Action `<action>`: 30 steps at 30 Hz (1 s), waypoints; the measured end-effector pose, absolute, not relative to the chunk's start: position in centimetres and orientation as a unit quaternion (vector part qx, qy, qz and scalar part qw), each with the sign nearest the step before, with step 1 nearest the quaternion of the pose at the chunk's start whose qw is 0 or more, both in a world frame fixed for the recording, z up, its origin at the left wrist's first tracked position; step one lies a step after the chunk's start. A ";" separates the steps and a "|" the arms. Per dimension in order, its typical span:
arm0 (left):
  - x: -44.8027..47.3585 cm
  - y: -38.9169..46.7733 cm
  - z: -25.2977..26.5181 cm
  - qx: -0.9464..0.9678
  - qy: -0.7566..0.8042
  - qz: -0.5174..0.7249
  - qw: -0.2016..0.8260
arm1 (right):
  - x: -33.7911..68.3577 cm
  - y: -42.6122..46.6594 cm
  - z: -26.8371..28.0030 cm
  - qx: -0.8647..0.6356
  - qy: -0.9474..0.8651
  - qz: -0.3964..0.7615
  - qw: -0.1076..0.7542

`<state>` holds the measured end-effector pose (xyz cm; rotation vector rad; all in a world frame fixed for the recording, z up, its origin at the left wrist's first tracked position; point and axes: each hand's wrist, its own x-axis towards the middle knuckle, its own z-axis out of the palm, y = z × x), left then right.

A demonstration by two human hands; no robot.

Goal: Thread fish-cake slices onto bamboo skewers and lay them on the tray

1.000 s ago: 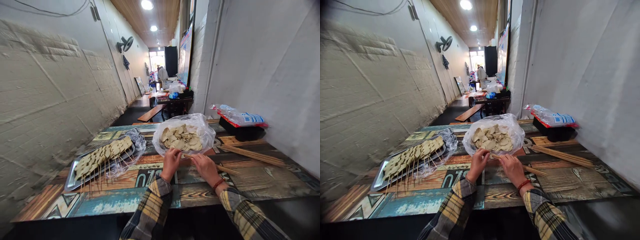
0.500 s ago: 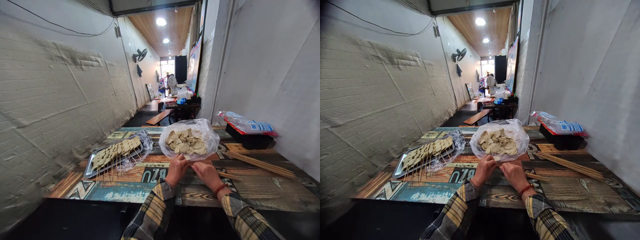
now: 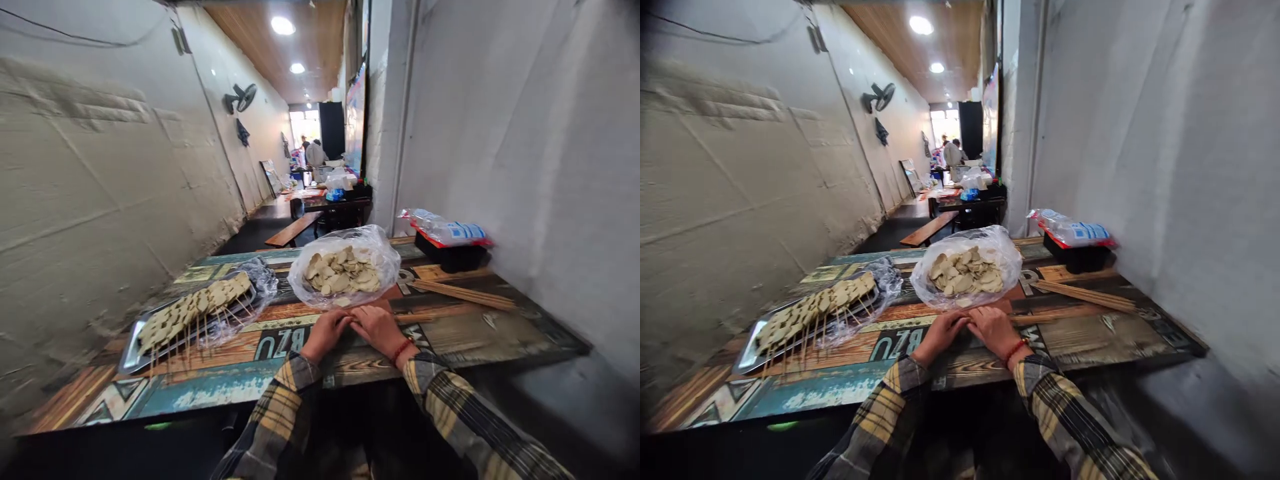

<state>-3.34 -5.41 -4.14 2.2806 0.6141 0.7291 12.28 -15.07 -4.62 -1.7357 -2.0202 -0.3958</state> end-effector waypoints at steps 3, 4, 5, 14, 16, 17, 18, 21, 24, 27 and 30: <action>-3.5 -4.9 -3.9 0.844 0.265 0.308 0.351 | 12.6 -15.0 -4.4 -0.642 -0.719 -0.135 0.229; -3.6 -4.7 -3.8 0.832 0.277 0.319 0.360 | 12.8 -15.0 -4.4 -0.647 -0.713 -0.132 0.235; -3.8 -4.5 -3.7 0.818 0.289 0.333 0.370 | 13.1 -15.1 -4.4 -0.651 -0.707 -0.130 0.242; -3.3 -5.5 -2.9 0.591 0.332 0.419 0.604 | 14.4 -17.1 -4.3 -0.684 -0.623 -0.090 0.369; -2.4 -6.9 -2.6 0.615 0.294 0.363 0.636 | 13.3 -16.8 -3.9 -0.678 -0.614 -0.073 0.397; -2.0 -7.6 -2.6 0.619 0.264 0.347 0.653 | 12.6 -16.6 -3.8 -0.670 -0.618 -0.062 0.406; -1.5 -8.3 -2.6 0.610 0.236 0.363 0.664 | 11.8 -16.4 -3.6 -0.660 -0.626 -0.049 0.413; -1.0 -9.5 -2.5 0.562 0.219 0.398 0.692 | 9.8 -16.6 -3.2 -0.628 -0.654 -0.015 0.421; -1.7 -9.6 -2.1 0.490 0.237 0.410 0.732 | 9.0 -18.0 -3.2 -0.614 -0.665 0.027 0.425; -2.7 -9.3 -1.6 0.398 0.250 0.431 0.770 | 9.0 -19.7 -3.6 -0.623 -0.649 0.098 0.426; -2.8 -9.9 -1.4 0.357 0.245 0.432 0.791 | 9.0 -20.7 -3.9 -0.646 -0.624 0.124 0.422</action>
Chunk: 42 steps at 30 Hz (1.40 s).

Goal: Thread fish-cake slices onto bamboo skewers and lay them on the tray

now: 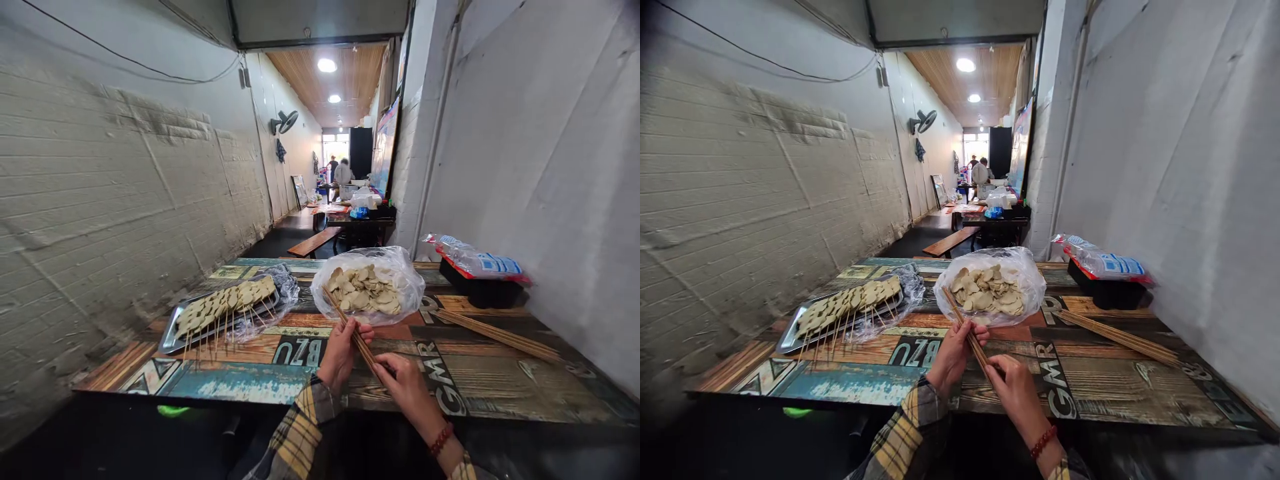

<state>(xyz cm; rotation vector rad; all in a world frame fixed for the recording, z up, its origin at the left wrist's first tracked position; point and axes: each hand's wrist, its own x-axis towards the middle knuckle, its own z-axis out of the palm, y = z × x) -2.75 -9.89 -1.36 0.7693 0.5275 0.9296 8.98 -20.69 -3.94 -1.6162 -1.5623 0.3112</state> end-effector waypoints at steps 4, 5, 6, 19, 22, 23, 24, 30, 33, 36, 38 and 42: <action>-2.2 -12.0 -1.6 0.369 0.225 0.411 0.803 | 8.6 -20.7 -4.0 -0.661 -0.586 0.114 0.454; -2.1 -12.5 -1.7 0.370 0.224 0.404 0.806 | 8.5 -20.5 -3.9 -0.661 -0.576 0.112 0.467; -2.1 -13.0 -1.8 0.370 0.224 0.399 0.808 | 8.5 -20.4 -3.9 -0.661 -0.568 0.112 0.478; -2.2 -13.8 -2.0 0.350 0.249 0.437 0.790 | 8.2 -22.0 -3.5 -0.661 -0.664 -0.043 0.347; -1.9 -13.7 -2.1 0.349 0.245 0.440 0.790 | 8.6 -22.4 -3.9 -0.674 -0.664 -0.083 0.312; -1.8 -13.6 -2.1 0.347 0.244 0.440 0.791 | 8.7 -22.4 -4.0 -0.677 -0.661 -0.088 0.310; -1.7 -13.6 -2.0 0.343 0.244 0.440 0.793 | 8.7 -22.4 -4.0 -0.679 -0.659 -0.088 0.313; -1.6 -13.6 -1.4 0.329 0.230 0.436 0.806 | 8.8 -22.0 -3.4 -0.650 -0.646 0.017 0.400; -1.6 -13.8 -1.2 0.327 0.236 0.424 0.811 | 8.9 -21.9 -3.1 -0.645 -0.632 0.060 0.426; -1.6 -13.9 -1.3 0.333 0.241 0.409 0.814 | 9.1 -21.9 -3.2 -0.653 -0.620 0.068 0.428; -1.6 -13.9 -1.5 0.334 0.242 0.404 0.817 | 9.2 -22.1 -3.2 -0.657 -0.624 0.052 0.419; -1.3 -13.6 -1.9 0.337 0.249 0.401 0.815 | 9.3 -22.7 -3.1 -0.662 -0.626 0.037 0.410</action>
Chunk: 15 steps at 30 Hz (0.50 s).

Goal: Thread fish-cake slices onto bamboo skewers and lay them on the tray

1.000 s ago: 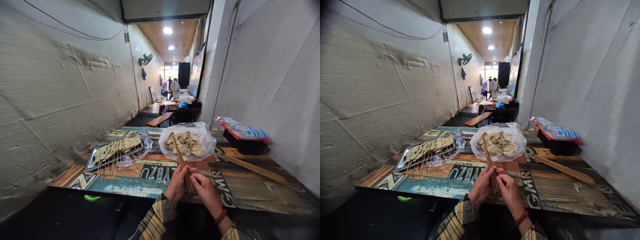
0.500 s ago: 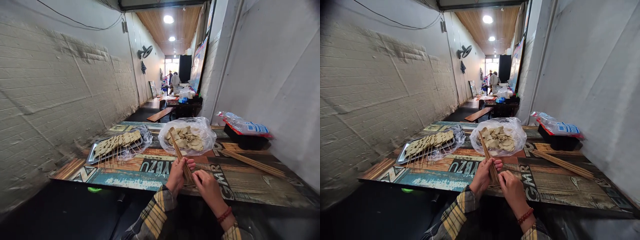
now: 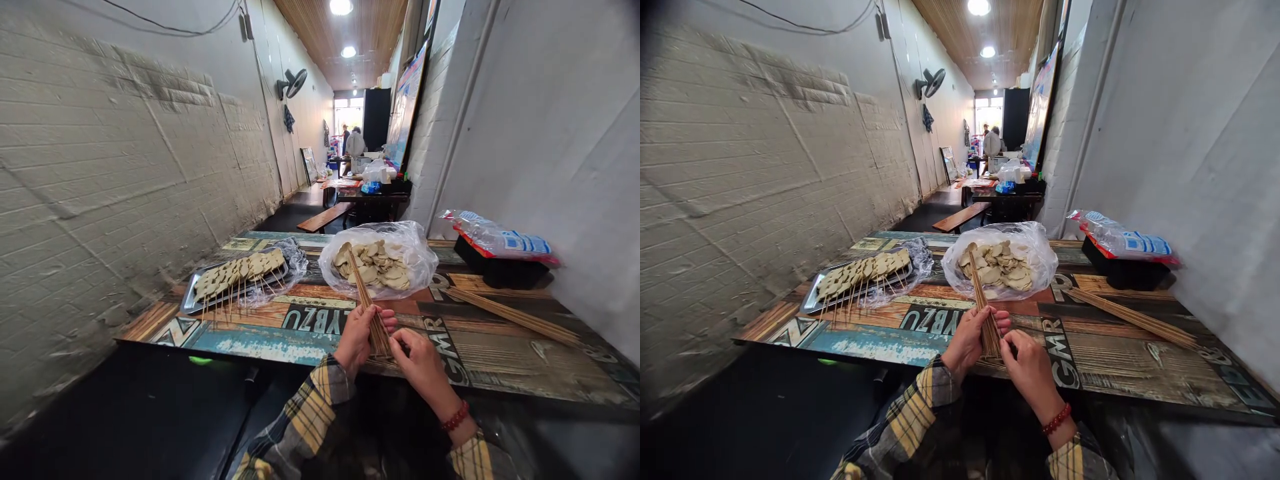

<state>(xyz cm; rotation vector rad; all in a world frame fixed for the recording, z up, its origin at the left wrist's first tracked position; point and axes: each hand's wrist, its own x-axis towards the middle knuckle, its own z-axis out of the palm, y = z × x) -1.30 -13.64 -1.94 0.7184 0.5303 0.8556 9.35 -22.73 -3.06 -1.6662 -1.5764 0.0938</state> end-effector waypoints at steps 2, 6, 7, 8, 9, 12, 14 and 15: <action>-1.3 -13.2 -2.0 0.339 0.256 0.405 0.810 | 9.5 -23.4 -2.8 -0.663 -0.617 0.073 0.417; -1.8 -11.5 -1.4 0.328 0.293 0.429 0.789 | 10.5 -25.6 -2.4 -0.636 -0.568 0.264 0.451; -1.9 -11.1 -1.2 0.324 0.309 0.436 0.781 | 10.8 -26.2 -2.4 -0.623 -0.537 0.323 0.468; -2.0 -10.7 -1.0 0.327 0.322 0.439 0.773 | 11.1 -26.8 -2.3 -0.606 -0.499 0.377 0.491; -1.9 -10.4 -0.8 0.334 0.335 0.439 0.764 | 11.4 -27.3 -2.3 -0.586 -0.458 0.420 0.520; -1.0 -10.3 -0.7 0.388 0.342 0.405 0.754 | 12.1 -28.1 -1.8 -0.519 -0.359 0.486 0.604; 0.2 -11.0 -0.7 0.435 0.325 0.352 0.763 | 12.4 -28.1 -1.3 -0.491 -0.317 0.497 0.641; 1.0 -11.4 -0.8 0.461 0.314 0.321 0.765 | 12.5 -28.1 -0.9 -0.482 -0.300 0.499 0.655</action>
